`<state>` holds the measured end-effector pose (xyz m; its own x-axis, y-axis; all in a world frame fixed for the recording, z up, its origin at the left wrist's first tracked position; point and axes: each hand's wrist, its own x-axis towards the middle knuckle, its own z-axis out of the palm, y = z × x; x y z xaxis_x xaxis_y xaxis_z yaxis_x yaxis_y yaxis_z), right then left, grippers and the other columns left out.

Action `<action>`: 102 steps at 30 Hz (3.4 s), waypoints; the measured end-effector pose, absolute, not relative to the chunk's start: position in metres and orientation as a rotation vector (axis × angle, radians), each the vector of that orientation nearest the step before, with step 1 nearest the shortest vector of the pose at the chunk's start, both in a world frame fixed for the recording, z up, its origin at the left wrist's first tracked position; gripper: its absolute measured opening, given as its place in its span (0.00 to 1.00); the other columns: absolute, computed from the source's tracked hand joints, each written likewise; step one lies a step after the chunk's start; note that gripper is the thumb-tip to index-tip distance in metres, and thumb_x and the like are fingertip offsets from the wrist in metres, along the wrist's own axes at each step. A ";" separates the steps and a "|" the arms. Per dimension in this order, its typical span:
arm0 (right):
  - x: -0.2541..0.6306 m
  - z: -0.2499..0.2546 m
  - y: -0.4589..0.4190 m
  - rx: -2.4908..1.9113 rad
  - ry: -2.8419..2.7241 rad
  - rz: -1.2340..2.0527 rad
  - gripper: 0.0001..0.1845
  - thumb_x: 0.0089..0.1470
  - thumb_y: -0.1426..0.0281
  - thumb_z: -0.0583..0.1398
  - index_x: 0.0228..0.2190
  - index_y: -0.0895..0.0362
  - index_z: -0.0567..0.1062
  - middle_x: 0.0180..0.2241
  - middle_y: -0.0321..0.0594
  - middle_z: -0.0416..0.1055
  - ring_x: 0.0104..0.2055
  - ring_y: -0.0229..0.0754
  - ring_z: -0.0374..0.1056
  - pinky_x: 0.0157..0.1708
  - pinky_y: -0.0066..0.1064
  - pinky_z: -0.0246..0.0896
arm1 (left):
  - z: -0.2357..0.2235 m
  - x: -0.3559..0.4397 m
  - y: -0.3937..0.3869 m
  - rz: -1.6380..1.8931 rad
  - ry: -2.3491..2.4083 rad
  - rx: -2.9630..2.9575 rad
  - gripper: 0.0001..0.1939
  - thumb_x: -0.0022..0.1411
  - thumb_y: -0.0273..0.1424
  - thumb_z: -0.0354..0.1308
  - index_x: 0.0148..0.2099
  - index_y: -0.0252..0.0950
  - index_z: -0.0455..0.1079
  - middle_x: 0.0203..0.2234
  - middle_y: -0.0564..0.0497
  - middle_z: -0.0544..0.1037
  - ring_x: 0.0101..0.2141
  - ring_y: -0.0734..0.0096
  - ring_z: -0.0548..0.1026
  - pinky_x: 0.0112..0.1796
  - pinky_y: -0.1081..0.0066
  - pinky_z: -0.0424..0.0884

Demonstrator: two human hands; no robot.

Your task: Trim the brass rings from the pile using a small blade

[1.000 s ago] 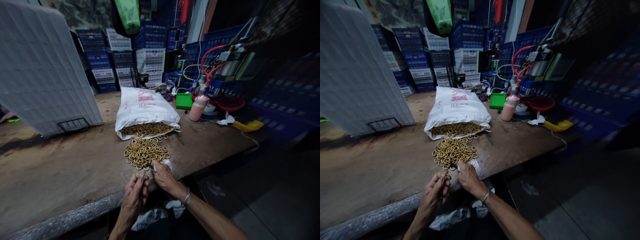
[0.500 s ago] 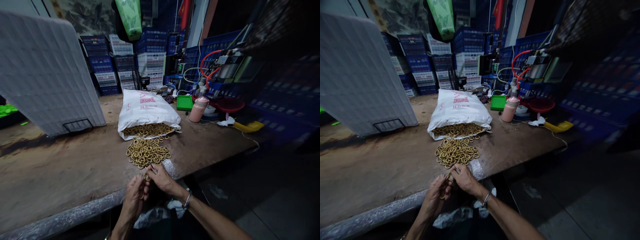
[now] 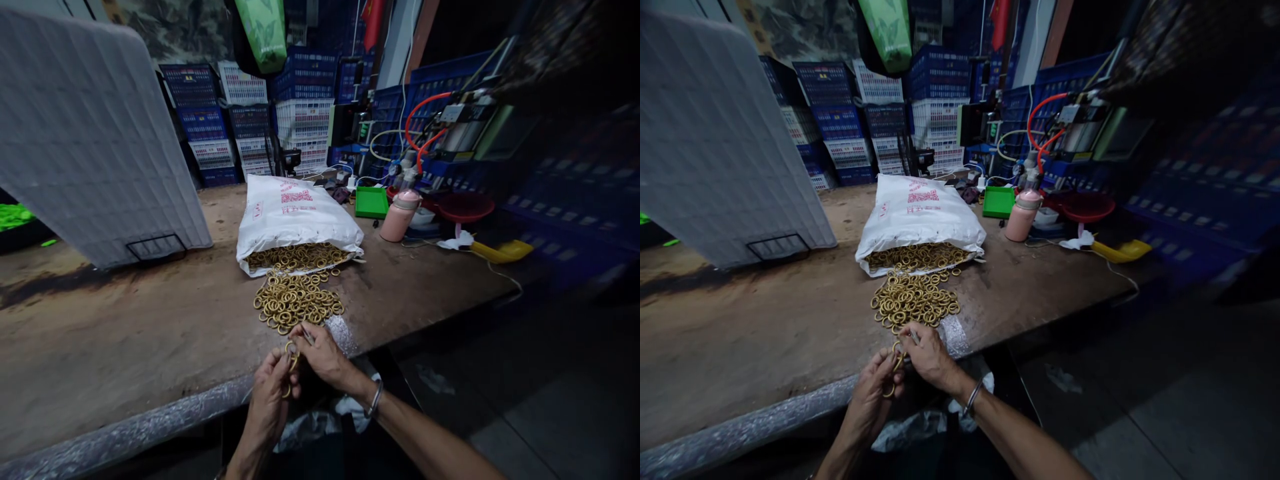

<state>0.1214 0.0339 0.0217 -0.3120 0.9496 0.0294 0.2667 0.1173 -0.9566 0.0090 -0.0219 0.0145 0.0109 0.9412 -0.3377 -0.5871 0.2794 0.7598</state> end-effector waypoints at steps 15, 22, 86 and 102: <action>0.123 0.017 0.026 -1.149 -1.858 1.223 0.10 0.53 0.65 0.51 0.26 0.57 0.66 0.20 0.31 0.61 0.24 0.32 0.58 0.25 0.22 0.52 | 0.011 0.007 -0.023 1.272 0.979 0.523 0.12 0.53 0.36 0.57 0.37 0.37 0.60 0.17 0.59 0.67 0.16 0.82 0.62 0.16 0.81 0.59; 0.128 0.026 0.030 -1.121 -2.002 1.127 0.13 0.54 0.65 0.50 0.23 0.58 0.66 0.20 0.31 0.60 0.24 0.32 0.54 0.24 0.22 0.48 | 0.014 0.004 -0.022 1.254 0.987 0.497 0.14 0.51 0.39 0.58 0.35 0.37 0.60 0.17 0.60 0.66 0.14 0.83 0.62 0.15 0.81 0.58; 0.099 0.011 0.072 -1.660 -2.356 0.266 0.12 0.44 0.76 0.52 0.34 0.56 0.67 0.29 0.40 0.71 0.30 0.39 0.64 0.27 0.28 0.42 | 0.008 -0.020 -0.025 1.262 0.837 0.181 0.08 0.48 0.30 0.59 0.33 0.36 0.65 0.23 0.51 0.75 0.21 0.74 0.70 0.17 0.78 0.62; 0.109 0.018 0.049 -1.155 -2.113 0.877 0.05 0.48 0.73 0.53 0.30 0.55 0.68 0.23 0.32 0.65 0.25 0.33 0.59 0.26 0.22 0.50 | 0.008 -0.013 -0.002 1.336 0.974 0.427 0.15 0.48 0.39 0.60 0.35 0.35 0.65 0.21 0.56 0.70 0.19 0.81 0.68 0.13 0.84 0.55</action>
